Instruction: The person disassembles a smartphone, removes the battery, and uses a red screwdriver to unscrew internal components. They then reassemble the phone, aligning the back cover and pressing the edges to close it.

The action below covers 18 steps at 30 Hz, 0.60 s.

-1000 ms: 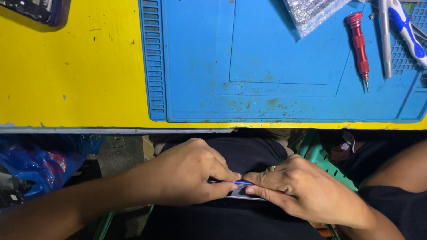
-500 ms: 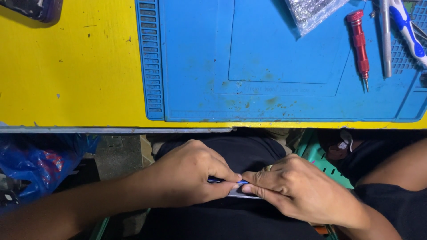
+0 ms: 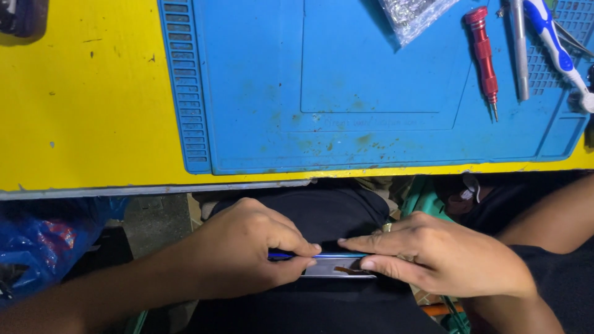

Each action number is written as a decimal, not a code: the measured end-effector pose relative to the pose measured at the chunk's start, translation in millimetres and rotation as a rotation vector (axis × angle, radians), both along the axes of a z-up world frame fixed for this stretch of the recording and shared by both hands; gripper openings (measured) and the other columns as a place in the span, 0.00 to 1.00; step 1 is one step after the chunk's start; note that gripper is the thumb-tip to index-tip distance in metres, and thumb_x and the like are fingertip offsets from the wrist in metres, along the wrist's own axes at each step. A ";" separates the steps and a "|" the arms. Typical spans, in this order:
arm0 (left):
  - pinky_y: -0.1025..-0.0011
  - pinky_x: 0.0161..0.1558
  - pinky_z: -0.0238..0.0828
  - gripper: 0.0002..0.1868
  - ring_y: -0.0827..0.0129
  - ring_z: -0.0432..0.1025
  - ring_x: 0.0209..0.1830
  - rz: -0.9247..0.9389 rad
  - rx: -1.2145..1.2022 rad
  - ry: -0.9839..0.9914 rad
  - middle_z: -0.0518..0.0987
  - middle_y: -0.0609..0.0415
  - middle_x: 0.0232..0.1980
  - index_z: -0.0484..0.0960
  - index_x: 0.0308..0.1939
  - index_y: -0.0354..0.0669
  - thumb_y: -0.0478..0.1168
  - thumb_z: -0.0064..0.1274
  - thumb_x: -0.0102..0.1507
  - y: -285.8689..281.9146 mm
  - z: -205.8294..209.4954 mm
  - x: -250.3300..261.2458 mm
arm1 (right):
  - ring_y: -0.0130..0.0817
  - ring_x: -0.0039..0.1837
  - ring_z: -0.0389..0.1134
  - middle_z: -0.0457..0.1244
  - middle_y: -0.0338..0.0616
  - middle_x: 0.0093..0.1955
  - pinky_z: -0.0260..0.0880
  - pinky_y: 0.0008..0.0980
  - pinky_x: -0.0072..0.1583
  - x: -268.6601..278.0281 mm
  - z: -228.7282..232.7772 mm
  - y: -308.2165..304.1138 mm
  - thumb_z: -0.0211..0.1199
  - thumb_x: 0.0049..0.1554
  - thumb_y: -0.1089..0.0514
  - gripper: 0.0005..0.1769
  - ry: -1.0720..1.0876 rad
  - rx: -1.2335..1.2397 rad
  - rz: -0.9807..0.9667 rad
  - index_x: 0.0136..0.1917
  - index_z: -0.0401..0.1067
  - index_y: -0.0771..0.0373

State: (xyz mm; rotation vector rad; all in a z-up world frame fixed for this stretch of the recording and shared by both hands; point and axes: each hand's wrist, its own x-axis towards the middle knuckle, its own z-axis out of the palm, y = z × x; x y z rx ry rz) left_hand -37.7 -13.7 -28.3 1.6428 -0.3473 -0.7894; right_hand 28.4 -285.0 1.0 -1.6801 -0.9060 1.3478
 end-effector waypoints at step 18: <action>0.74 0.41 0.76 0.15 0.71 0.84 0.39 -0.156 0.019 -0.030 0.90 0.60 0.43 0.90 0.47 0.55 0.45 0.51 0.60 -22.2 -3.7 9.6 | 0.33 0.25 0.67 0.68 0.38 0.28 0.65 0.29 0.31 -23.2 -8.0 -5.4 0.58 0.63 0.53 0.17 -0.110 0.153 -0.213 0.60 0.77 0.62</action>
